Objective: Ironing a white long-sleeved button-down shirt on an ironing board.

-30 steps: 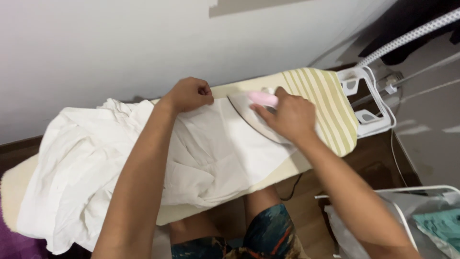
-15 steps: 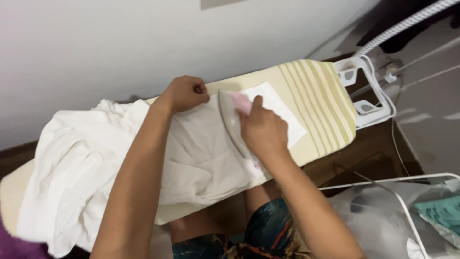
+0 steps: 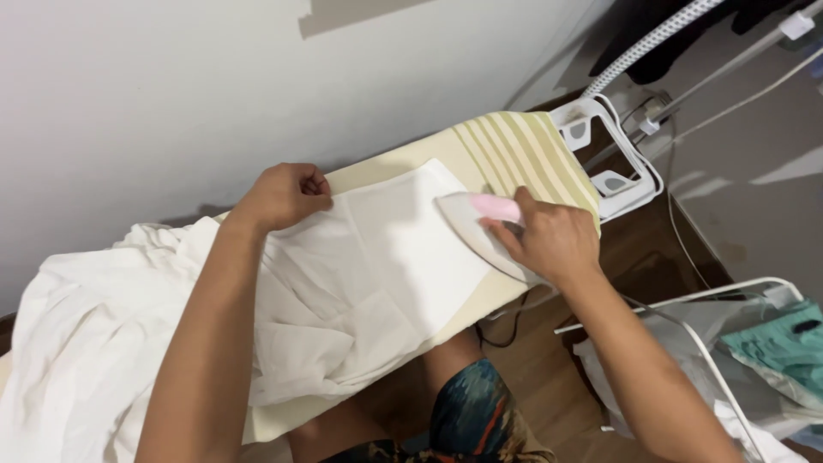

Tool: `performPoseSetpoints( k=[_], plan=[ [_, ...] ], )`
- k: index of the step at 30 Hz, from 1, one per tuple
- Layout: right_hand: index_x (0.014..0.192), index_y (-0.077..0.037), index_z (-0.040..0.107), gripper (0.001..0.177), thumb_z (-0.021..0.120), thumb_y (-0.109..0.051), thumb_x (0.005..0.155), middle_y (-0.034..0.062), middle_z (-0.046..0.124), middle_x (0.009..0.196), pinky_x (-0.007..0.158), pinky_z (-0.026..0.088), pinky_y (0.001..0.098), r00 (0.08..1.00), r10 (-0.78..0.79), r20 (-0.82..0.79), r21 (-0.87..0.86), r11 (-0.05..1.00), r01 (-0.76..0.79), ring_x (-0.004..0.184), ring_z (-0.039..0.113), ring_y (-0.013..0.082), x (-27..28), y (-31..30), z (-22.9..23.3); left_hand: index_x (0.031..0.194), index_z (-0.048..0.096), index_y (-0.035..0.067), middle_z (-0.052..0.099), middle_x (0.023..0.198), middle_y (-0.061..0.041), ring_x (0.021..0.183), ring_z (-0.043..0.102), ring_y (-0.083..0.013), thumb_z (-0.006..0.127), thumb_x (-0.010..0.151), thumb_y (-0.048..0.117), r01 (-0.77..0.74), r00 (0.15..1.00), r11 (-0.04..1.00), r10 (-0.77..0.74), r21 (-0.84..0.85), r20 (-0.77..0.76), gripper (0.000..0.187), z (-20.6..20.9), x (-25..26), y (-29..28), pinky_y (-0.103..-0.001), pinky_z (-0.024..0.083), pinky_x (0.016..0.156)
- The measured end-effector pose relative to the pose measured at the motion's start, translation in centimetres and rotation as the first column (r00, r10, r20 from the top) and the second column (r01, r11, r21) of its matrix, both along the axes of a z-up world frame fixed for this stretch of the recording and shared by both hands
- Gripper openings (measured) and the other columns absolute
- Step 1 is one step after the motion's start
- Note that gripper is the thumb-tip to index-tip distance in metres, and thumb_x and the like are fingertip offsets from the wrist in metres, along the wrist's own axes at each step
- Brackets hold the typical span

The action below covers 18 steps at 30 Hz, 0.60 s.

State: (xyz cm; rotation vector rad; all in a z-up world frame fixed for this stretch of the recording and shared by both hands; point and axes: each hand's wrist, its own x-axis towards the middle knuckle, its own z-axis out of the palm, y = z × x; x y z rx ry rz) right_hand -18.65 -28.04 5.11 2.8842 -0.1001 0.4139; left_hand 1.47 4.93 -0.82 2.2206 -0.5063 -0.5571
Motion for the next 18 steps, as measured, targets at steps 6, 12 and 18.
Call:
performPoseSetpoints(
  k=[6, 12, 18],
  plan=[
    [0.088, -0.013, 0.068, 0.061, 0.061, -0.074, 0.092, 0.0017, 0.057, 0.043, 0.032, 0.041, 0.0374, 0.978, 0.167, -0.124, 0.06, 0.985, -0.16, 0.029, 0.05, 0.0182, 6.9, 1.2, 0.5, 0.087, 0.074, 0.008, 0.071, 0.081, -0.003, 0.077, 0.064, -0.0168, 0.078, 0.076, 0.016, -0.012, 0.999, 1.0, 0.012, 0.003, -0.038, 0.015, -0.9, 0.4, -0.4, -0.032, 0.053, 0.074],
    [0.087, -0.011, 0.068, 0.06, 0.067, -0.071, 0.086, 0.0051, 0.06, 0.049, 0.047, 0.05, 0.0431, 0.934, 0.356, -0.011, 0.214, 0.914, -0.345, 0.044, 0.062, 0.0284, 9.5, 2.9, 1.1, 0.084, 0.073, 0.006, 0.069, 0.079, -0.001, 0.076, 0.06, -0.0142, 0.072, 0.078, 0.013, -0.064, 0.99, 0.997, 0.059, -0.035, -0.127, 0.009, -0.1, 0.3, -0.7, -0.03, 0.049, 0.074],
    [0.093, 0.0, 0.069, 0.055, 0.064, -0.054, 0.096, 0.012, 0.061, 0.053, 0.034, 0.041, 0.0383, 0.989, 0.128, -0.07, 0.326, 0.94, -0.099, 0.038, 0.058, 0.0265, -1.0, 8.8, 0.3, 0.089, 0.073, 0.005, 0.069, 0.082, -0.002, 0.078, 0.061, -0.0149, 0.071, 0.08, 0.014, -0.072, 0.991, 0.997, 0.07, -0.022, -0.11, 0.014, -0.3, 0.2, -0.9, -0.03, 0.05, 0.074]
  ],
)
